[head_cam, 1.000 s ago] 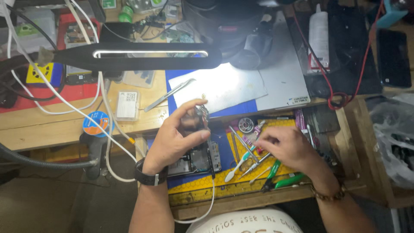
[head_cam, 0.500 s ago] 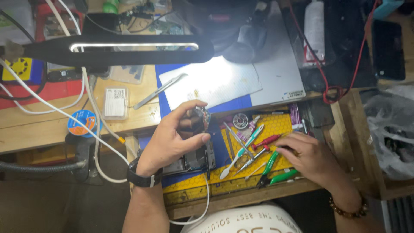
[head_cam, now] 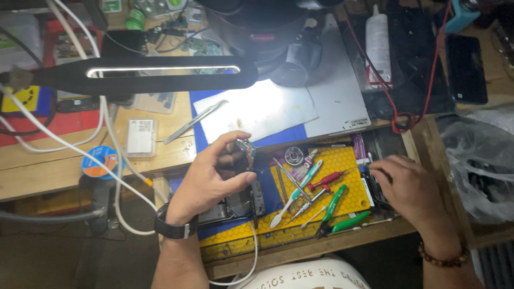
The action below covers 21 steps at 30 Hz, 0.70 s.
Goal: The person holds a Realme smartphone, connects a charging cable, and observes the charging indicator. They then open the phone's back cover, disconnect the cable, and use a precision tool to manipulate internal components near the battery and motherboard.
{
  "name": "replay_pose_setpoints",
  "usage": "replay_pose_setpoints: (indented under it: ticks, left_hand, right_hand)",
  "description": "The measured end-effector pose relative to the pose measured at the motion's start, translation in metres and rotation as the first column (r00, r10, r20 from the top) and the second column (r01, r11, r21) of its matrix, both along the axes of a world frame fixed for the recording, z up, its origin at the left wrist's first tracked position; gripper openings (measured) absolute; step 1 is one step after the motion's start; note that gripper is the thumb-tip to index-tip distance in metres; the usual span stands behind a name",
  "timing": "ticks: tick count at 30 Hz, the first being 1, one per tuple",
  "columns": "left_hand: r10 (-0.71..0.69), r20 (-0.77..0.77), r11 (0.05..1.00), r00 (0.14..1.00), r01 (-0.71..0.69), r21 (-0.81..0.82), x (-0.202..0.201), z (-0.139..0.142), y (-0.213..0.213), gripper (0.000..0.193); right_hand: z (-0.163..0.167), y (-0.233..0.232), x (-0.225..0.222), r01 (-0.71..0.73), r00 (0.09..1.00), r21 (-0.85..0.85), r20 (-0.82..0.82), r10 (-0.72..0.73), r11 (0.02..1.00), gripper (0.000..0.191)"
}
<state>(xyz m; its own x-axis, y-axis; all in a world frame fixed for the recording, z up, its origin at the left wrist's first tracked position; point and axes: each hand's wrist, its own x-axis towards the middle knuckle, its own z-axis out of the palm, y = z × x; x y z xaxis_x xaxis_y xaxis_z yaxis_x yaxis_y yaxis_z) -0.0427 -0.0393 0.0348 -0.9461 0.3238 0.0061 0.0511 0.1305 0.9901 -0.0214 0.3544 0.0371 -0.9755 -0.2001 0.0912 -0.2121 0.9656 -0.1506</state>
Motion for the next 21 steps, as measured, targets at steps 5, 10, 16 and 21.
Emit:
replay_pose_setpoints:
  ticks: [5, 10, 16, 21]
  left_hand:
    - [0.002, -0.032, 1.0, 0.999, -0.002, 0.002, -0.001, 0.003, -0.004, 0.067]
    - [-0.013, -0.056, 1.0, 0.998, 0.015, 0.023, 0.0, 0.004, -0.005, 0.065]
    - [-0.039, 0.011, 0.994, 0.999, 0.037, 0.106, 0.0, 0.008, -0.003, 0.064]
    - [-0.081, 0.065, 0.981, 0.995, 0.068, 0.18, -0.003, 0.004, -0.001, 0.065]
  right_hand:
    - [-0.009, -0.029, 0.002, 0.116, 0.985, -0.102, 0.142, -0.101, 0.988, 0.018]
    - [0.0, -0.079, -0.023, -0.359, 0.931, -0.411, -0.102, 0.35, 0.838, 0.014]
    - [0.022, -0.164, -0.096, -0.51, 0.847, -0.627, -0.246, 0.471, 0.589, 0.013]
    - [0.012, -0.218, -0.142, -0.602, 0.794, -0.558, -0.338, 0.505, 0.572, 0.017]
